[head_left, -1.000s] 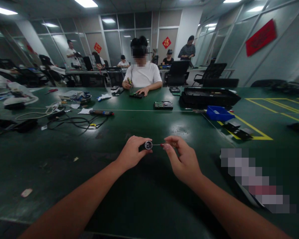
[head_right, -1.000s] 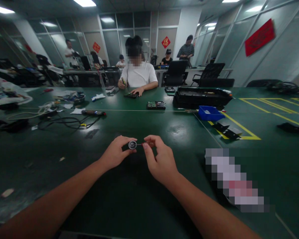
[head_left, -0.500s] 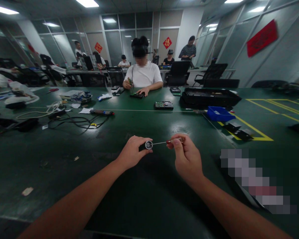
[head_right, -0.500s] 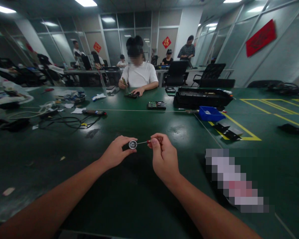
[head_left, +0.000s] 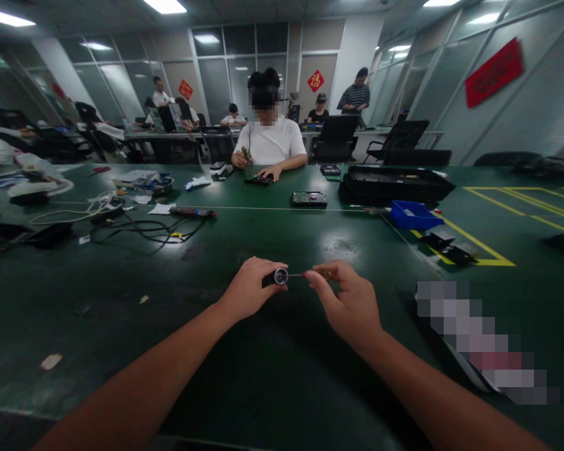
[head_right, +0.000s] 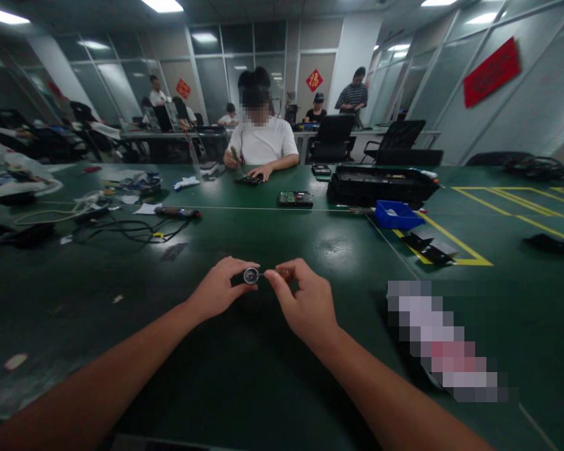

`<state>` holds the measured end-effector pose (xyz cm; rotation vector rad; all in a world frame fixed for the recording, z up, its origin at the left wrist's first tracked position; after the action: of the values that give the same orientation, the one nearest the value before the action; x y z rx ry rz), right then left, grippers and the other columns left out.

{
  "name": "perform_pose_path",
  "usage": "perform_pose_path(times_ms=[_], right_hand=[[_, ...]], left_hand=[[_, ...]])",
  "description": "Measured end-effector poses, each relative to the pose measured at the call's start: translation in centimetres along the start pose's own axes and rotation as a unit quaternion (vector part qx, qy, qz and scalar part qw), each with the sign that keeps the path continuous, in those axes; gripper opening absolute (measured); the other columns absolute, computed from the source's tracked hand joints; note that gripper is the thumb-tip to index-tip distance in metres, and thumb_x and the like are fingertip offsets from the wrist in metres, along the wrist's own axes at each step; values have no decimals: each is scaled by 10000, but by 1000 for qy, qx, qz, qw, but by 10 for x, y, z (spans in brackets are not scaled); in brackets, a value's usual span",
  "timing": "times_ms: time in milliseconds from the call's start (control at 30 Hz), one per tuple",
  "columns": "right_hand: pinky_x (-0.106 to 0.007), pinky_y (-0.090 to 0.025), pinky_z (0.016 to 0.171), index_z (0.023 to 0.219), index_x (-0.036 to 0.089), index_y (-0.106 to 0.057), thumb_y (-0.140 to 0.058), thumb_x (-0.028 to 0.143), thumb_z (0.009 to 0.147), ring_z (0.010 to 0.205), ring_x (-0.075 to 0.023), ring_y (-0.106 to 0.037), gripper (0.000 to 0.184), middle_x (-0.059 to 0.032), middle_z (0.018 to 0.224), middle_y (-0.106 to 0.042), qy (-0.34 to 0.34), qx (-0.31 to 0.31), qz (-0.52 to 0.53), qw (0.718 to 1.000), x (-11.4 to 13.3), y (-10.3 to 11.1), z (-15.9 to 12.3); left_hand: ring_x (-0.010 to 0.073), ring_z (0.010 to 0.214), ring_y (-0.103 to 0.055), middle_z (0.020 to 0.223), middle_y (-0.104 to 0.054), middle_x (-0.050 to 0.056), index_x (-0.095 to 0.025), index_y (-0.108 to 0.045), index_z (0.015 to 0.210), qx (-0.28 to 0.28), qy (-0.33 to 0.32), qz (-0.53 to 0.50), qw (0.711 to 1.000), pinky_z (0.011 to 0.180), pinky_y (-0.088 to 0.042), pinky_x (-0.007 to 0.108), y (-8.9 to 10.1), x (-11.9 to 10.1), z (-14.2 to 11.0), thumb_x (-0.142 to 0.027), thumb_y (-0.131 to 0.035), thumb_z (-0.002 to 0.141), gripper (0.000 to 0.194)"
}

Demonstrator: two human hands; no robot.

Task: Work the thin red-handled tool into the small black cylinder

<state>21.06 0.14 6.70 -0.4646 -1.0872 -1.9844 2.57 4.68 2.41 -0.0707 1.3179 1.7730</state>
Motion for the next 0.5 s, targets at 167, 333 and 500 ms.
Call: perform_pose_path(times_ms=[167,333,500], right_hand=[[-257,-405,495,692,216,-598,-680,473,877,493,-123,-565,327,21,608,-638,22,6,-38,999,2,0,-1],[-301,-502,664,937,206,-633,-580,307,941,723,-175,-648,114,-34,818,-686,80,46,-22,995,11,-3,-2],[-346,-508,739,1005,217,-608,-475,231,966,840,-207,-645,139,-62,920,-680,104,93,-6,990,15,-7,-5]], left_hand=[[243,1069,-632,1163,-726,31,-252,-664,1204,4,1,-1,1000,941,-441,417,-1,2,0,-310,-743,865,353],[243,1060,-632,1145,-727,30,-255,-665,1199,1,8,0,1000,937,-446,419,0,4,1,-305,-749,859,354],[238,1048,-636,1120,-729,21,-258,-663,1195,2,6,-4,1000,932,-446,413,0,2,1,-296,-757,850,359]])
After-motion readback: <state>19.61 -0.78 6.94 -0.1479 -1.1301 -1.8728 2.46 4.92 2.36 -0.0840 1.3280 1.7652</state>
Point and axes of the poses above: each hand's wrist, its own z-axis towards the middle knuckle, its own y-axis out of the back of the hand, x = y × z, the point moved 6 cm from there along z, towards the middle knuckle
